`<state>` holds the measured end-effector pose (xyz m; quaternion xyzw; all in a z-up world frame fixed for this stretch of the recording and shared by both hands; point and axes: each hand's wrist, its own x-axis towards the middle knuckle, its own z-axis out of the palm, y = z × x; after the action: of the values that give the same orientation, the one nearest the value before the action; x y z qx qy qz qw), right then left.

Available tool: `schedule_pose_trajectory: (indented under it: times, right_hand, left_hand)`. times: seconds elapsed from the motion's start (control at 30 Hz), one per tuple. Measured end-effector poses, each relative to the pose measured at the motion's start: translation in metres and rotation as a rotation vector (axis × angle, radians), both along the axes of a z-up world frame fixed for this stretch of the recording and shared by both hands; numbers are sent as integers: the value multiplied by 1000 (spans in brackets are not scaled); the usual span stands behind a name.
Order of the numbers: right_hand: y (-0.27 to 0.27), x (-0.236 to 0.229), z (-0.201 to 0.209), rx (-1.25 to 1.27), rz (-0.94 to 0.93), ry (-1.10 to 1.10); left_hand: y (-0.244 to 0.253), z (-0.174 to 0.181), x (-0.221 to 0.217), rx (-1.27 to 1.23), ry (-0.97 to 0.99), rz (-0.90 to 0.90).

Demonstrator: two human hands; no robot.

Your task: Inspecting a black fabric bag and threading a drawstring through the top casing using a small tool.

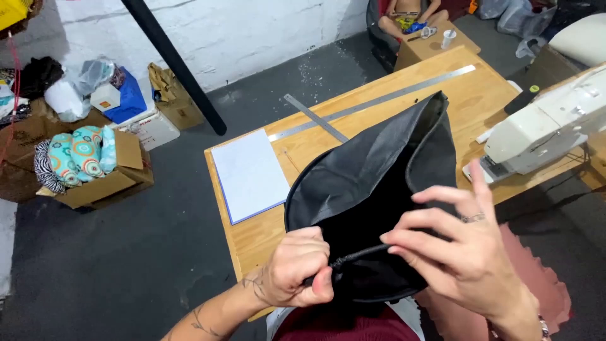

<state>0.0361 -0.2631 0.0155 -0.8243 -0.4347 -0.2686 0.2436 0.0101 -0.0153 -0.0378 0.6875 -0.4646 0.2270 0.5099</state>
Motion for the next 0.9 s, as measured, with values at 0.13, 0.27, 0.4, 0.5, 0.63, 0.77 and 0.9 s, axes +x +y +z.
schedule_pose_trajectory:
  times: [0.13,0.27,0.4,0.5,0.63,0.77,0.9]
  right_hand:
    - [-1,-4,-4,-18,-81,23]
    - [22,-11,-1,33,6,70]
    - [16,-6,0,8,22,17]
    - [-19,3,-15,-145,-163,14]
    - [-6,-5,-7,-55,-33,53]
    - [26,-10,-4,65,209,17]
    - [15,-8,1,-73,64,-48]
  left_hand:
    - [-1,3,2,-1,2,-35]
    - [-6,4,0,31,-16,-32]
    - [-2,3,-2,-9,15,-58]
    - [9,9,-6,-15,71,-95]
    - [11,8,-5,35,91,-55]
    - [7,11,-5,109,-22,-72]
    - [8,0,-4,64,-27,-60]
